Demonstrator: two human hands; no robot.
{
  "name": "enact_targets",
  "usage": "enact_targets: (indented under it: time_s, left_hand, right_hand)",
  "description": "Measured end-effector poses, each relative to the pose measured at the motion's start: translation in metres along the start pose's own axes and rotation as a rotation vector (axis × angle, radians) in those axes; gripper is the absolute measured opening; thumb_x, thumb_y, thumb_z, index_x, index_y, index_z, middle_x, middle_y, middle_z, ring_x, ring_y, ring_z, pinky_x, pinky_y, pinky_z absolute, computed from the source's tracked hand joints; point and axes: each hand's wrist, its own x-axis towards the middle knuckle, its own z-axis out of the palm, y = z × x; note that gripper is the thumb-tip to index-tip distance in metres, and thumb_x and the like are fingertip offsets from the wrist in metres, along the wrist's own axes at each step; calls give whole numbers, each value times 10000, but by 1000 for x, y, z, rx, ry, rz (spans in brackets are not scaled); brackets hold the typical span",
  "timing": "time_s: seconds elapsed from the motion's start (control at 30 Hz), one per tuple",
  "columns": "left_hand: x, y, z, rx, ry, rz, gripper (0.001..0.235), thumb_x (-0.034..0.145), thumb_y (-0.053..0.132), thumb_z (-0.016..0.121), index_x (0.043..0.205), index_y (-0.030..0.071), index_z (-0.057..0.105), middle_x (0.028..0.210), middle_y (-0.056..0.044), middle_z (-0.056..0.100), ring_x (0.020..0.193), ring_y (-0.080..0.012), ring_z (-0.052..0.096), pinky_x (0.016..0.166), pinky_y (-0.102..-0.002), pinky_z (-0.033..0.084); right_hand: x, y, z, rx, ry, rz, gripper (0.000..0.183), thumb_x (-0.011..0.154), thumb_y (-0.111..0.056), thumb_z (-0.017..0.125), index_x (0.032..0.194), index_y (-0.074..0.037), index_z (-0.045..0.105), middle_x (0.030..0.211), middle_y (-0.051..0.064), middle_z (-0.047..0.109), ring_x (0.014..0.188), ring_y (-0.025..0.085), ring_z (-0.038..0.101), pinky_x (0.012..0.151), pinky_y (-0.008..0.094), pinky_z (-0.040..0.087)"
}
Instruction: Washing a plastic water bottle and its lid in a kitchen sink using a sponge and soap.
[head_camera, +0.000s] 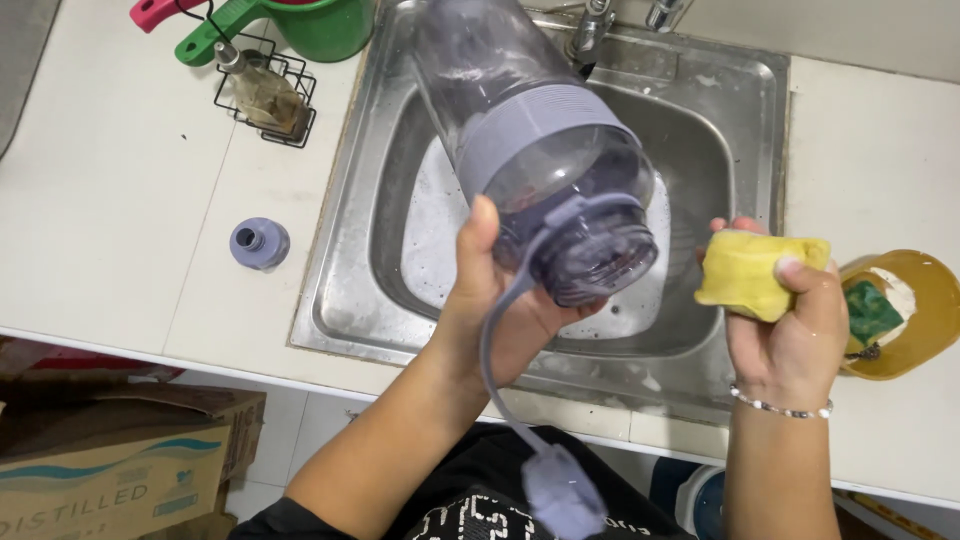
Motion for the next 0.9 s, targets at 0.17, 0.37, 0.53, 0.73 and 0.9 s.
enact_targets:
  time_s: [0.17,0.37,0.53,0.73,0.9]
  left_hand:
    - [-11,1,28,317,-3,183,1026,884,704,705,1569,6,395,1532,-182,511,1438,-290,518,1239,-472,431]
    - [-18,7,41,497,0,322,1188,819,641,850,1546,-120,299,1379,-270,539,1314,-372,575,1188,-489,523]
    - [-17,6,42,510,-45,380,1379,774,633,872,1683,52,13,1579,-219,397,1441,-320,470,1283,-480,442]
    - [-19,5,38,569,-5,364,1481,747,650,836,1661,92,-187,1597,-252,308,1527,-382,390,1263,-506,422]
    - [-19,0,34,564,13,344,1501,740,654,844,1655,88,-202,1618,-248,295,1542,-374,376,1284,-489,388]
  right_hand:
    - [-1,1,6,43,11,112,444,915,-74,508,1320,95,440,1271,269,594,1206,444,640,1047,620,548]
    - [0,9,-12,-31,-23,64,302,1005,-64,576,1284,32,510,1253,214,616,1171,326,647,1057,457,552]
    - [-9,4,-4,-47,-133,-61,120,1124,-19,628,1184,73,580,1123,147,661,1016,219,668,994,349,555]
    - [-44,-24,46,-323,-203,-335,170,1120,-107,678,1163,51,634,1055,86,655,958,158,645,923,281,544]
    - [-64,-28,85,-807,-196,-697,232,1118,-156,757,1116,43,639,1107,81,639,978,142,596,875,245,503]
